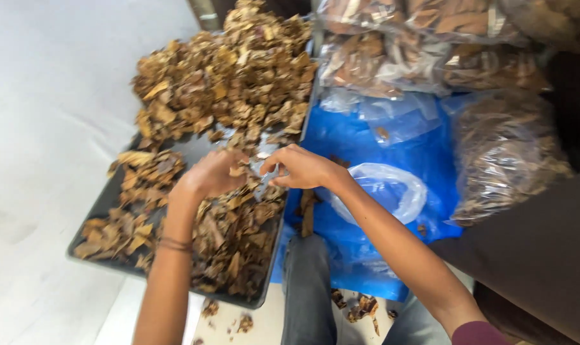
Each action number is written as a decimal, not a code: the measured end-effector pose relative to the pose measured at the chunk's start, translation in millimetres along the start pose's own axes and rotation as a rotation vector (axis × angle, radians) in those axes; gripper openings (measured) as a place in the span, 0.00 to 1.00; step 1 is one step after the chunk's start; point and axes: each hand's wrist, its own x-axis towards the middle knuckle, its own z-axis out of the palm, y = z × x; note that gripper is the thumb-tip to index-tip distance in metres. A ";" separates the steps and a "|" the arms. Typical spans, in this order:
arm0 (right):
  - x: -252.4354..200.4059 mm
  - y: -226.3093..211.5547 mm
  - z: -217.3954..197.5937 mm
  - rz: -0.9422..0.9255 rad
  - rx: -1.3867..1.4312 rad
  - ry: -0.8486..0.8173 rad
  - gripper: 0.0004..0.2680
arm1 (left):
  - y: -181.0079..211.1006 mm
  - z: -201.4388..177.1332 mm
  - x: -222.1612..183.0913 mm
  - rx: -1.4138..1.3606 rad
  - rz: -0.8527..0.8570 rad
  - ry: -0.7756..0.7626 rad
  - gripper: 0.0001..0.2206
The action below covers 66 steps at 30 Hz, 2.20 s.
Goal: Stuffing dried leaves into plastic pouches from a metal tray
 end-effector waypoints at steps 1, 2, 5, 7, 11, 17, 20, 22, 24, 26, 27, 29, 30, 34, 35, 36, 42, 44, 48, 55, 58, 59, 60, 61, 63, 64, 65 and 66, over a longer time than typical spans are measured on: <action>4.5 -1.7 6.6 -0.013 0.004 -0.014 0.10 | -4.1 1.1 -17.1 -0.005 -0.018 0.003 0.22; 9.0 -3.5 12.9 0.043 -0.092 -0.111 0.12 | -7.7 2.0 -34.0 -0.031 -0.023 -0.046 0.23; 22.0 -11.6 18.9 0.111 -0.309 -0.271 0.14 | 14.8 -12.9 -89.9 -0.079 -0.071 -0.132 0.24; 31.2 -7.8 28.7 0.132 -0.429 -0.341 0.15 | 17.2 -10.8 -107.9 -0.108 -0.111 -0.173 0.23; 47.7 7.0 62.0 0.193 -0.557 -0.435 0.22 | 3.4 15.7 -107.6 -0.075 -0.051 -0.217 0.28; 41.2 -30.2 58.8 0.019 -0.602 -0.434 0.14 | 10.1 32.6 -110.6 0.088 -0.016 -0.274 0.33; 42.8 -33.4 60.6 -0.015 -0.563 -0.430 0.13 | 6.6 35.8 -112.4 0.078 0.034 -0.274 0.29; 43.0 -31.4 61.9 -0.023 -0.533 -0.422 0.13 | 3.3 40.5 -111.3 0.057 0.058 -0.277 0.25; 43.1 -29.4 64.4 -0.035 -0.468 -0.394 0.12 | -4.2 50.8 -108.1 0.082 0.074 -0.244 0.25; 42.1 -26.3 62.4 -0.030 -0.427 -0.373 0.12 | -11.1 56.4 -106.6 0.041 0.055 -0.237 0.25; 41.4 -25.0 62.1 -0.027 -0.382 -0.354 0.11 | -14.6 59.3 -106.6 -0.002 0.033 -0.233 0.24; 42.4 -22.1 57.5 -0.012 -0.320 -0.331 0.11 | 0.6 39.8 -117.7 -0.070 0.032 -0.220 0.23; 43.3 -20.8 55.7 0.002 -0.258 -0.308 0.11 | 7.6 30.3 -123.6 -0.138 0.030 -0.205 0.22; 40.9 -24.6 44.1 0.074 -0.127 -0.271 0.12 | 21.6 21.4 -136.1 -0.201 -0.036 -0.209 0.28; 36.8 -31.3 37.7 0.056 -0.095 -0.252 0.12 | 23.3 24.5 -136.0 -0.135 -0.040 -0.265 0.32; 32.6 -38.0 31.2 0.038 -0.063 -0.232 0.12 | 25.1 27.5 -136.1 -0.068 -0.045 -0.321 0.38; 29.9 -29.1 26.3 -0.006 0.070 -0.144 0.13 | 23.3 36.7 -132.4 0.077 0.031 -0.360 0.28; 28.4 -26.6 22.7 -0.010 0.080 -0.135 0.13 | 11.6 46.2 -127.0 0.094 0.034 -0.359 0.27; 24.9 -22.8 20.6 -0.027 0.115 -0.122 0.13 | 3.1 55.6 -122.6 -0.011 0.034 -0.311 0.24; 23.5 -16.4 18.0 -0.010 0.132 -0.111 0.13 | 7.7 41.9 -125.2 -0.030 -0.027 -0.270 0.13; 22.3 -9.3 16.9 -0.021 0.160 -0.098 0.13 | 13.7 31.1 -129.7 -0.164 -0.058 -0.260 0.12; 21.5 -9.0 16.1 -0.030 0.174 -0.089 0.12 | 15.4 28.5 -129.7 -0.190 -0.064 -0.264 0.12; 20.9 -8.8 15.5 -0.038 0.189 -0.080 0.12 | 17.1 26.0 -129.8 -0.217 -0.070 -0.268 0.13; 20.1 -8.0 14.3 -0.038 0.190 -0.080 0.12 | 18.4 22.4 -131.8 -0.216 -0.071 -0.269 0.13; 19.1 -7.1 11.9 -0.053 0.226 -0.063 0.12 | 20.5 14.5 -135.9 -0.245 -0.042 -0.236 0.12; 20.5 -5.8 11.2 -0.054 0.227 -0.062 0.12 | 19.1 12.7 -135.7 -0.244 -0.042 -0.237 0.12; 21.5 -4.4 11.4 -0.030 0.255 -0.050 0.13 | 17.7 11.5 -136.3 -0.277 -0.011 -0.206 0.13; 22.7 -3.0 11.6 -0.006 0.284 -0.038 0.13 | 16.4 10.3 -136.8 -0.310 0.020 -0.174 0.13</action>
